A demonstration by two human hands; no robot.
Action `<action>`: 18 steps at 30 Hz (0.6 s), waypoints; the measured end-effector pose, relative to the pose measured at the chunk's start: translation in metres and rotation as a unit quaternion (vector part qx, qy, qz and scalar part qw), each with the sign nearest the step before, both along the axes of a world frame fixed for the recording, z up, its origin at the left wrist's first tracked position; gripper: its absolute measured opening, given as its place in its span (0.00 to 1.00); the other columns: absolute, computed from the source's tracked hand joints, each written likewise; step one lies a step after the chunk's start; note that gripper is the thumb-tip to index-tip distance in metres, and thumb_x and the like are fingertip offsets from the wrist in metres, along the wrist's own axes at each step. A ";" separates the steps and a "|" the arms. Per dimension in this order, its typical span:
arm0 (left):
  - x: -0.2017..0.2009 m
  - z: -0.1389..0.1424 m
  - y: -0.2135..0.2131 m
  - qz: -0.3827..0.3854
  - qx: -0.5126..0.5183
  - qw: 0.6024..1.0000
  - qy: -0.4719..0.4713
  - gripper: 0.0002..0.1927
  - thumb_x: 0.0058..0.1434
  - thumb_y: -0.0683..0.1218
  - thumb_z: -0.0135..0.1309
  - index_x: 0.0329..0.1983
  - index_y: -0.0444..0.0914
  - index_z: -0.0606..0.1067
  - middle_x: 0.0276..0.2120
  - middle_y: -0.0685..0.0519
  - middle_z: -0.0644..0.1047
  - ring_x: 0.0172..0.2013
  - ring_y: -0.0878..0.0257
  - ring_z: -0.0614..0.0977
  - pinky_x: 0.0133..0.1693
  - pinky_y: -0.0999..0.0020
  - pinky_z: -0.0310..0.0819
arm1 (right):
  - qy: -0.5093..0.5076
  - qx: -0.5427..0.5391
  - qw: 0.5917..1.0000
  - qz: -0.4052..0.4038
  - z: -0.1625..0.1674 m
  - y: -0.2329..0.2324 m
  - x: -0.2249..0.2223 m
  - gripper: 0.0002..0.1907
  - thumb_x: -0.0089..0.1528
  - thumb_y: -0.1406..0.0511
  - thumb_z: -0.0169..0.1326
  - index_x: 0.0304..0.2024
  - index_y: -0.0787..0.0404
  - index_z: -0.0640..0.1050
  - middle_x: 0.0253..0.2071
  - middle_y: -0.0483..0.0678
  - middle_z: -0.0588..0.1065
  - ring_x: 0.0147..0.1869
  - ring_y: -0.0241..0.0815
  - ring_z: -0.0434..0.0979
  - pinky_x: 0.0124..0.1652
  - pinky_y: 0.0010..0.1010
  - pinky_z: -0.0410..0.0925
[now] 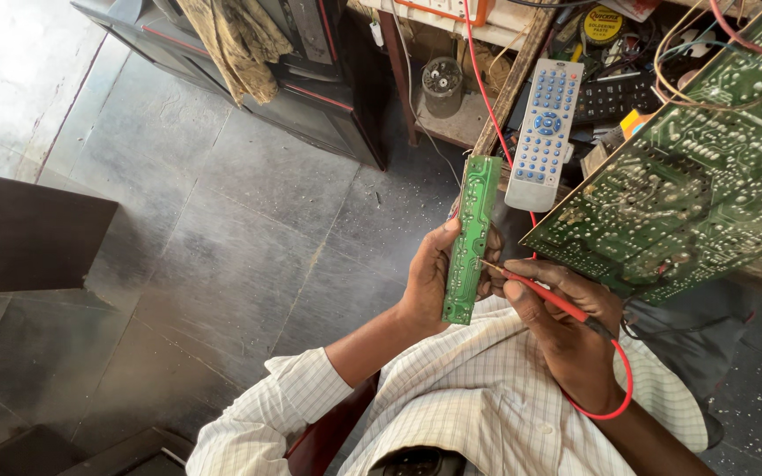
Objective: The person uses a multimeter probe to test points on a circuit board, then cleans the board with a brush.
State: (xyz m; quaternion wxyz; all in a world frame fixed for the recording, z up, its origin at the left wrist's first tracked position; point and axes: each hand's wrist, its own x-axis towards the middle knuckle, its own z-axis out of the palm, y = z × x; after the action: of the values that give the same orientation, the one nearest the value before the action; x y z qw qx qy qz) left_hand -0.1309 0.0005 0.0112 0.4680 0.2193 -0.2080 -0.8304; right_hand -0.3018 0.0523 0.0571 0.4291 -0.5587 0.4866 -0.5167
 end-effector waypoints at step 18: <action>-0.001 0.001 -0.001 0.001 0.006 1.000 -0.005 0.28 0.73 0.64 0.42 0.47 0.33 0.73 0.34 0.50 0.76 0.32 0.65 0.78 0.34 0.72 0.73 | -0.041 0.029 0.999 0.015 -0.003 -0.001 -0.001 0.13 0.65 0.71 0.58 0.52 0.69 0.79 0.46 0.50 0.82 0.46 0.33 0.82 0.45 0.22 0.74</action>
State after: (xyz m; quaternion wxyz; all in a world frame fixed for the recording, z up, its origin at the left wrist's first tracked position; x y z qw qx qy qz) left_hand -0.1317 -0.0005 0.0125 0.4664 0.2263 -0.2053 -0.8301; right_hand -0.3027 0.0515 0.0540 0.4723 -0.5314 0.4748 -0.5188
